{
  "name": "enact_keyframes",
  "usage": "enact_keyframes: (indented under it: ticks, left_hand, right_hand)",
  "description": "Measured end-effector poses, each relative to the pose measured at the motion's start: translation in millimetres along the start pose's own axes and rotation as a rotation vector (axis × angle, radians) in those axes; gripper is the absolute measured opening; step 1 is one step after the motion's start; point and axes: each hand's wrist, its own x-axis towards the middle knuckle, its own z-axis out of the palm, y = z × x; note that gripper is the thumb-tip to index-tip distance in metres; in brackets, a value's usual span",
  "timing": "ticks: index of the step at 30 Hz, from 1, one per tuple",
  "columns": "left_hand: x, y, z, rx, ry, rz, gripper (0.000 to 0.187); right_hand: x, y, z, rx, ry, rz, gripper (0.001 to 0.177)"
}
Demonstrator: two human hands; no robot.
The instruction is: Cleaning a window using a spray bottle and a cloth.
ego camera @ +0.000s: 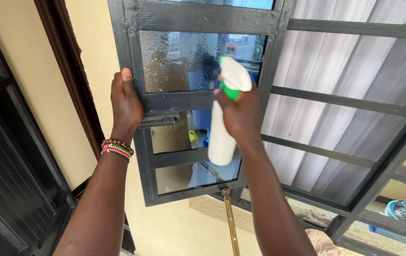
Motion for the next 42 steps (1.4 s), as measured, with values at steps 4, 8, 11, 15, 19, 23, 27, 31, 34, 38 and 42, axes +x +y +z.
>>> enact_keyframes:
  ticks: [4,8,11,15,19,23,27,31,34,38,42]
  left_hand:
    - [2.1,-5.6,-0.3,0.010,0.015,0.078,0.060]
    - [2.5,-0.5,-1.7,0.002,-0.004,0.010,0.059]
    - [2.8,-1.2,-2.1,0.002,-0.023,0.000,0.058]
    - [2.4,1.0,-1.9,0.044,-0.018,-0.040,0.059]
    - [3.3,-3.4,1.8,0.026,-0.021,-0.061,0.059]
    - [3.1,-1.7,1.1,0.030,-0.008,-0.042,0.059]
    - [4.3,-0.2,-2.7,0.049,-0.028,-0.029,0.060]
    - [2.8,0.2,-1.4,0.024,-0.040,-0.076,0.059]
    - [4.1,-9.7,-0.3,-0.006,-0.018,0.041,0.060]
    - [6.8,-8.8,2.8,-0.034,-0.010,0.036,0.059]
    - [5.4,-12.3,2.7,-0.019,-0.020,0.001,0.058]
  right_hand:
    - [2.0,-14.3,36.7,0.020,-0.103,-0.120,0.040]
    - [6.6,-31.3,59.7,0.030,-0.121,-0.249,0.043]
    - [14.7,-27.6,54.2,-0.020,-0.136,-0.135,0.037]
    - [25.6,-20.6,15.0,-0.067,-0.038,0.056,0.034]
    - [27.8,-13.0,-14.3,-0.018,0.037,0.016,0.037]
    - [25.7,-18.3,-1.7,-0.214,0.056,0.028,0.035]
    - [25.4,-18.0,2.1,-0.030,-0.019,0.028,0.034]
    - [37.0,10.4,-23.2,0.043,0.067,-0.013,0.038]
    - [40.5,27.8,-58.1,-0.042,0.130,-0.002,0.031]
    - [36.4,23.9,-81.3,-0.073,0.189,0.094,0.032]
    - [36.8,49.2,-57.2,-0.064,0.127,-0.040,0.037]
